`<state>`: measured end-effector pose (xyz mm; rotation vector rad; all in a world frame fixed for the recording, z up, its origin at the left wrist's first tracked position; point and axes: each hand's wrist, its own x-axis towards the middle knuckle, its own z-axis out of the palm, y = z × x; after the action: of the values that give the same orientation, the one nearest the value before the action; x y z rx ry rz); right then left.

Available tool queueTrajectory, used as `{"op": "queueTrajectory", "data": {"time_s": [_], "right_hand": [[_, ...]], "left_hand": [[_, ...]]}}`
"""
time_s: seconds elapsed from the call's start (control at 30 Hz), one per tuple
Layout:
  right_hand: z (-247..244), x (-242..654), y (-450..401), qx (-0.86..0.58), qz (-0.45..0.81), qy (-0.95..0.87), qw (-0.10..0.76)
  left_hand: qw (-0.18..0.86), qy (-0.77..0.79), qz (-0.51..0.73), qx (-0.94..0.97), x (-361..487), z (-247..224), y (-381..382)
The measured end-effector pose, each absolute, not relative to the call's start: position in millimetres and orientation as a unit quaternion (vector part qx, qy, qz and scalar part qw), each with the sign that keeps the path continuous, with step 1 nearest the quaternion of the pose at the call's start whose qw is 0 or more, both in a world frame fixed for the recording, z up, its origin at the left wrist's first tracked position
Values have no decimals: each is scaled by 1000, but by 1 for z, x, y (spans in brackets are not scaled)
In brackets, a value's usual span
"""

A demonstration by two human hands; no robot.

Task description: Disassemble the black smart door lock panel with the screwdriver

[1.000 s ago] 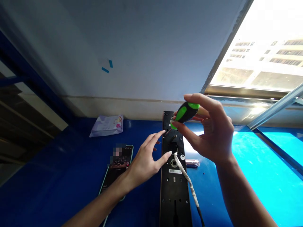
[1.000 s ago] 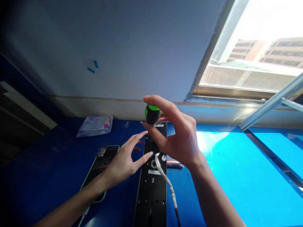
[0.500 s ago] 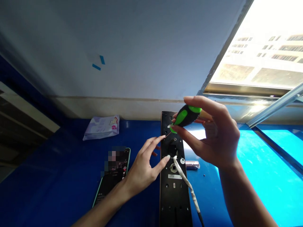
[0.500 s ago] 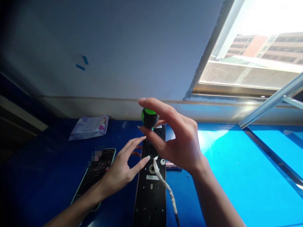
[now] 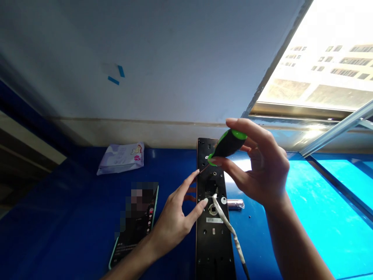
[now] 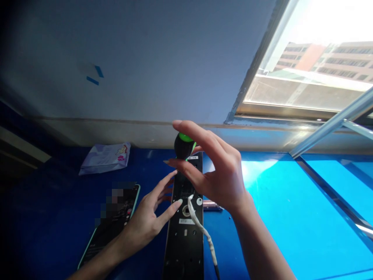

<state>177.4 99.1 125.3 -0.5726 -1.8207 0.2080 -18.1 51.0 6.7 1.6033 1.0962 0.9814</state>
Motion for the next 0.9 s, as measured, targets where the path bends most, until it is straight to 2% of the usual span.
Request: {"op": "queueTrajectory", "data": {"time_s": [0.13,0.3,0.47,0.63,0.7,0.8,0.9], "right_hand": [[132,181,95,-229,163,-770,573],[136,181,95,-270,48,-751,601],[138,179,92,-250,160,-771,564],[137,179,93,-303,14,-727,616],[137,180,93,-307,41,-738,599],[139,180,92,-270,148,-765,566],[139,180,92,-276,84,-753,591]], "left_hand": [[489,437,410,634,-17,4,46],[503,442,409,620,-17,1,43],[498,438,409,626,-18,0,42],[500,440,409,624,-17,1,43],[500,441,410,623,-17,1,43],[500,441,411,622,-17,1,43],[499,440,410,623,-16,2,43]]}}
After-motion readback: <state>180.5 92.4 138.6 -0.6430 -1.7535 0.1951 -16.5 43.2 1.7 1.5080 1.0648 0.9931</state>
